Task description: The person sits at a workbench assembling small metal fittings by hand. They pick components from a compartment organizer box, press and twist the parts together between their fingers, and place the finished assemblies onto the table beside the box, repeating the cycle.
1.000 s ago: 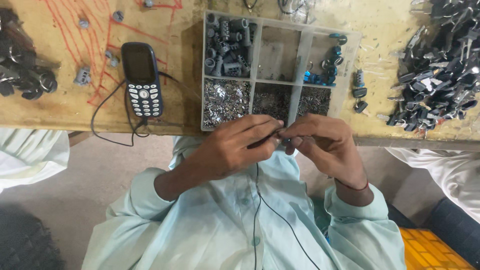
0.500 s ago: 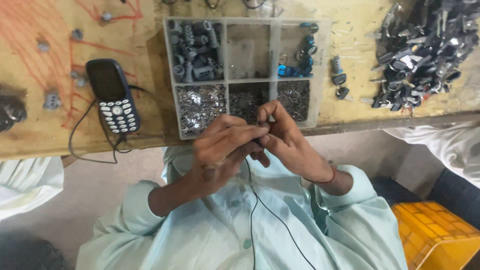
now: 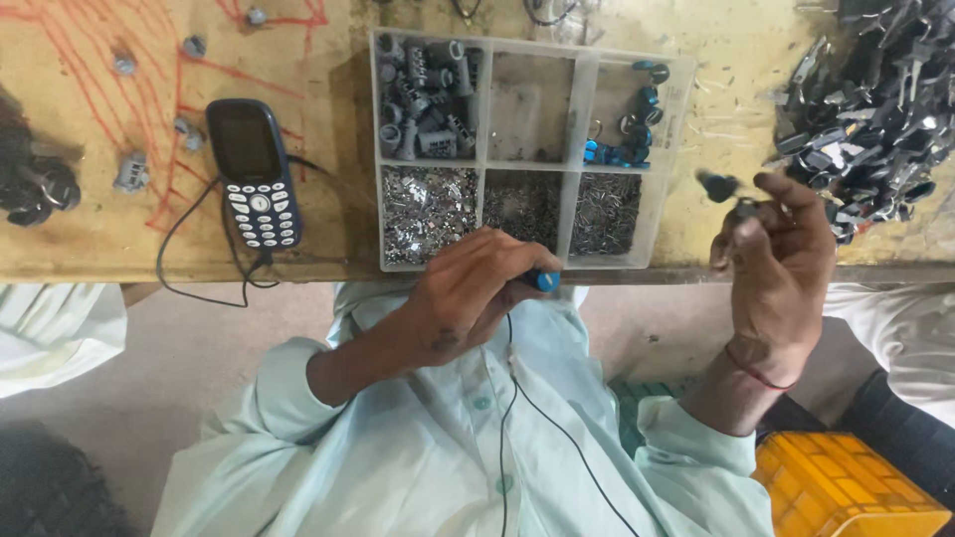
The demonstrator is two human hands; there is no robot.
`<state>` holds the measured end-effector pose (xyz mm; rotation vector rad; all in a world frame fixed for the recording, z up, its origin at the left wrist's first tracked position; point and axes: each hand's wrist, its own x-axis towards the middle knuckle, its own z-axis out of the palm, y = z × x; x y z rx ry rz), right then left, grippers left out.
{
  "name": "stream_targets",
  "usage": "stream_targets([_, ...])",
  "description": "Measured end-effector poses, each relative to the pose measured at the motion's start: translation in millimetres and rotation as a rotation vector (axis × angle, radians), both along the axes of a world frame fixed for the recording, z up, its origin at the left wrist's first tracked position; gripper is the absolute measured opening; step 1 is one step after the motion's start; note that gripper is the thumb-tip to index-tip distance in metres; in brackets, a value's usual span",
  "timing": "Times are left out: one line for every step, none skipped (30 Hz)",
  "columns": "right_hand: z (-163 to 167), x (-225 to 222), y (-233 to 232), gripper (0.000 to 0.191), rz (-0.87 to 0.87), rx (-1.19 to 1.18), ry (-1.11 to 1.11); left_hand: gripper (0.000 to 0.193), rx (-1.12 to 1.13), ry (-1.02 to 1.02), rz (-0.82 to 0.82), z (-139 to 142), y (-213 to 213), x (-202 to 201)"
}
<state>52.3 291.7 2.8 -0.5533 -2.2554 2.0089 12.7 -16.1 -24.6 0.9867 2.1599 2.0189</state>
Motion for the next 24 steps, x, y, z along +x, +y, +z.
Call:
stream_targets([1.4, 1.4, -9.8, 0.028, -0.017, -0.154, 0.092, 0.043, -0.013, 0.026, 0.024, 0.5, 0.4, 1.2])
stream_targets([2.2, 3.5, -22.0, 0.025, -0.04, -0.308, 0.181, 0.043, -0.026, 0.05, 0.042, 1.7, 1.2, 2.7])
stream_targets([-3.3, 10.4, -44.1, 0.028, -0.105, -0.253, 0.184, 0.043, -0.04, 0.077, 0.057, 3.1, 1.9, 3.3])
stream_targets([-7.2, 16.2, -64.3, 0.033, -0.171, -0.194, 0.186, 0.043, -0.045, 0.105, 0.062, 4.6, 2.5, 3.9])
stream_targets([-13.9, 18.3, -82.7, 0.035, -0.054, -0.106, 0.278, 0.043, -0.05, 0.135, 0.067, 6.3, 2.5, 4.4])
stream_targets([-20.2, 17.9, -95.6, 0.039, 0.008, 0.002, 0.355, 0.043, -0.052, 0.167, 0.076, 7.2, 1.8, 4.2])
stream_targets([-26.3, 17.3, -106.5, 0.043, 0.06, 0.107, 0.435, 0.043, -0.092, 0.186, 0.09, 7.9, 0.0, 4.1])
stream_targets([-28.8, 17.6, -111.4, 0.047, 0.053, 0.224, 0.5, 0.043, -0.135, 0.2, 0.109, 8.2, -2.9, 4.6])
stream_targets([-29.5, 18.1, -112.3, 0.051, 0.043, 0.338, 0.566, 0.044, -0.178, 0.215, 0.13, 7.9, -6.0, 4.9])
stream_targets([-30.1, 17.3, -110.1, 0.053, 0.172, 0.476, 0.541, 0.044, -0.174, 0.207, 0.139, 7.1, -8.0, 5.7])
stream_targets([-27.4, 18.4, -105.4, 0.055, 0.301, 0.611, 0.508, 0.045, -0.17, 0.193, 0.146, 6.5, -8.9, 7.9])
stream_targets([-23.6, 19.6, -100.1, 0.057, 0.426, 0.747, 0.469, 0.045, -0.164, 0.178, 0.147, 5.8, -9.6, 10.3])
stream_targets([-20.1, 19.9, -96.6, 0.063, 0.49, 0.706, 0.463, 0.042, -0.113, 0.069, 0.149, 4.9, -9.0, 11.9])
stream_targets([-15.7, 19.9, -95.3, 0.07, 0.552, 0.666, 0.456, 0.04, -0.06, -0.04, 0.148, 4.6, -7.6, 13.9])
stream_targets([-10.5, 18.3, -96.7, 0.078, 0.612, 0.627, 0.444, 0.037, -0.004, -0.152, 0.143, 5.3, -6.5, 16.2])
stream_targets([-3.6, 15.5, -100.6, 0.075, 0.63, 0.72, 0.358, 0.033, 0.051, -0.305, 0.115, 6.6, -5.8, 18.1])
stream_targets([3.8, 9.1, -106.3, 0.073, 0.644, 0.814, 0.278, 0.03, 0.107, -0.45, 0.087, 8.1, -5.7, 18.3])
stream_targets([13.4, 0.7, -112.5, 0.07, 0.656, 0.906, 0.197, 0.027, 0.163, -0.594, 0.058, 10.1, -5.8, 17.8])
stream_targets([26.0, -10.0, -116.5, 0.07, 0.705, 0.825, 0.184, 0.026, 0.125, -0.501, 0.067, 12.8, -5.9, 17.2])
stream_targets([40.8, -23.4, -117.5, 0.07, 0.754, 0.743, 0.172, 0.025, 0.085, -0.407, 0.078, 15.6, -6.6, 15.7])
stream_targets([53.3, -36.5, -118.0, 0.07, 0.8, 0.658, 0.163, 0.025, 0.043, -0.31, 0.089, 18.6, -8.3, 13.6])
stream_targets([68.1, -52.9, -108.7, 0.064, 1.075, 0.602, 0.134, 0.021, 0.019, -0.291, 0.036, 20.9, -14.0, 10.4])
stream_targets([81.5, -69.0, -95.1, 0.057, 1.345, 0.533, 0.1, 0.017, -0.007, -0.275, -0.02, 23.0, -22.3, 7.0])
stream_targets([85.1, -81.8, -85.9, 0.06, 1.364, 0.434, 0.171, 0.014, -0.031, -0.261, -0.083, 25.8, -29.9, 4.9])
